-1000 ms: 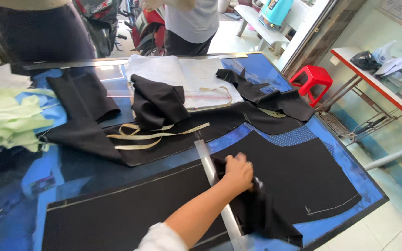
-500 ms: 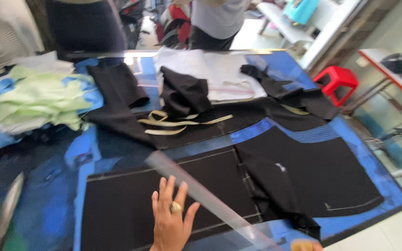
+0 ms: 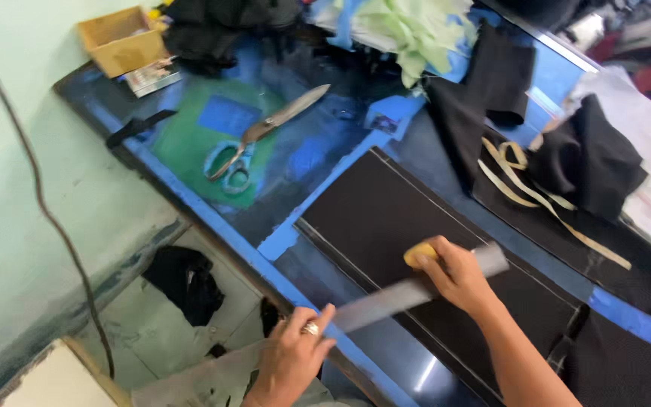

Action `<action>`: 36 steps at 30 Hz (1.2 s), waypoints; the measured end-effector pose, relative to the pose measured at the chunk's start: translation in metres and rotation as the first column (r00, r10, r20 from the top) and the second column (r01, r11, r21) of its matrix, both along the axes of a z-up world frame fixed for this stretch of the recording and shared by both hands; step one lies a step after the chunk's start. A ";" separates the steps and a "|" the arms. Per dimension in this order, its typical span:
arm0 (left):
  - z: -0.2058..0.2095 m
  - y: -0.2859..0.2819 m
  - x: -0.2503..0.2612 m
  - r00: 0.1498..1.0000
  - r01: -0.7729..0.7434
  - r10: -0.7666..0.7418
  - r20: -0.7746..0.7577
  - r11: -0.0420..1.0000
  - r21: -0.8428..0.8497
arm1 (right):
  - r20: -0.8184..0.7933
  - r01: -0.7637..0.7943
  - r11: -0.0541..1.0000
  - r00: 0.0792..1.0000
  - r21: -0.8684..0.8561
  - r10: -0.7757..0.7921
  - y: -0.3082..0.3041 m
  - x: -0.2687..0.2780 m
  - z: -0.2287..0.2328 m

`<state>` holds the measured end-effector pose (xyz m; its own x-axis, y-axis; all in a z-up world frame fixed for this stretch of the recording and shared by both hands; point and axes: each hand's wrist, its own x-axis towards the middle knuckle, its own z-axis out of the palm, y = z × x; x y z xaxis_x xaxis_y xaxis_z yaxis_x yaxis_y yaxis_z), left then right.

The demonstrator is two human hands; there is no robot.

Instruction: The person marks a black fabric piece with chalk using straight and curved rulers and then cuts the fabric along the marked lines using large shears.

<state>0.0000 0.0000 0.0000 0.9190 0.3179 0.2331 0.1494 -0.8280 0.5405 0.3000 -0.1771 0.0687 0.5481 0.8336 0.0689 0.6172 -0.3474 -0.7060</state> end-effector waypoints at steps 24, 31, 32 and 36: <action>-0.010 0.043 0.034 0.896 -0.442 0.444 0.009 0.889 0.120 | 0.329 -0.062 0.993 0.944 0.096 0.027 0.119 0.046 -0.064; 0.004 0.048 0.038 0.887 -0.460 0.462 0.013 0.881 0.106 | 0.357 -0.077 0.992 0.933 0.099 0.037 0.115 0.052 -0.075; 0.004 0.049 0.037 0.882 -0.469 0.472 0.006 0.876 0.111 | 0.350 -0.088 0.991 0.936 0.101 0.047 0.116 0.050 -0.075; 0.002 0.050 0.039 0.883 -0.470 0.466 0.064 0.876 0.108 | 0.327 -0.051 0.992 0.945 0.116 0.010 0.117 0.047 -0.065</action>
